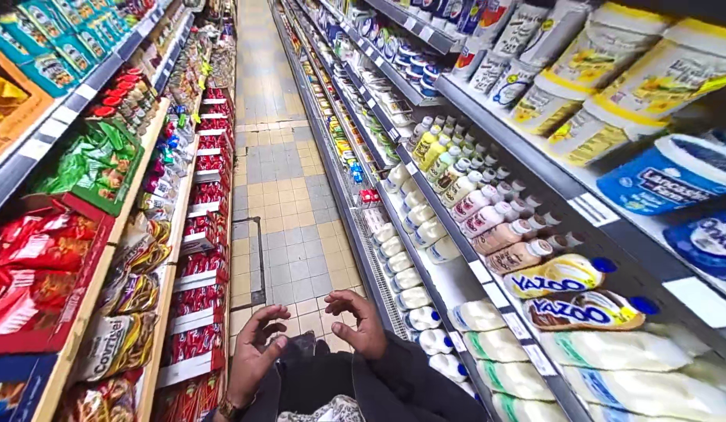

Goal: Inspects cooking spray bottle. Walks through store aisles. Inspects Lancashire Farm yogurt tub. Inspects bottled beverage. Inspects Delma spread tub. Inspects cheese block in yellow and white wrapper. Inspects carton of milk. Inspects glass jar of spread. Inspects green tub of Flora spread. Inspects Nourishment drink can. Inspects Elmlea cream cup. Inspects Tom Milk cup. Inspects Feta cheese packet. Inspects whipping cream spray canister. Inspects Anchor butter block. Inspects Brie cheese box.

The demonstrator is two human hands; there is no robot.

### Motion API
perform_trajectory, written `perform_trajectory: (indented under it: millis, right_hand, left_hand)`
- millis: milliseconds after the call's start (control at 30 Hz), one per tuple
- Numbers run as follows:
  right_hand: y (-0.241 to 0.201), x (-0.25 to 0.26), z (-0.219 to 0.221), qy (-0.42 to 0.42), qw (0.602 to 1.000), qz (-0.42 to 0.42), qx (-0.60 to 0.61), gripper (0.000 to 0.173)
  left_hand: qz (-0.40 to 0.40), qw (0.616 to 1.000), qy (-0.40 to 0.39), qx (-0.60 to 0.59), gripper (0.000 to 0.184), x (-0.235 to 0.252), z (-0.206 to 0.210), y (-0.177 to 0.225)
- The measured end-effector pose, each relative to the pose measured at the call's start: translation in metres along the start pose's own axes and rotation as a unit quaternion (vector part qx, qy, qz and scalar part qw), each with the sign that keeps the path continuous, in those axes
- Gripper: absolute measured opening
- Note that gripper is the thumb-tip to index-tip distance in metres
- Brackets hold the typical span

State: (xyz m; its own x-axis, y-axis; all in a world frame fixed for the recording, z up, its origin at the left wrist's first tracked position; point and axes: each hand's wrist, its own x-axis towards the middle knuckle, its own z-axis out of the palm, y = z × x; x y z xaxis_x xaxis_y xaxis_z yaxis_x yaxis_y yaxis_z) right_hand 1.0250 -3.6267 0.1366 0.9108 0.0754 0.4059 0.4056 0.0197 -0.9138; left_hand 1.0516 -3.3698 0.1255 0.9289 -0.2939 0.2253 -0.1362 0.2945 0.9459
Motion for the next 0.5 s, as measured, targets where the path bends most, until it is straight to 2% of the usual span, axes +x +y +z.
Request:
perform_trajectory:
  millis: [300, 500]
  right_hand:
    - [0.077, 0.134, -0.008, 0.082, 0.996, 0.019, -0.037, 0.051]
    - [0.114, 0.254, 0.013, 0.147, 0.987, 0.005, -0.061, 0.052]
  left_hand:
    - [-0.008, 0.997, -0.063, -0.042, 0.05, 0.191, -0.072, -0.051]
    - [-0.017, 0.988, -0.148, -0.033, 0.049, 0.33, -0.136, -0.048]
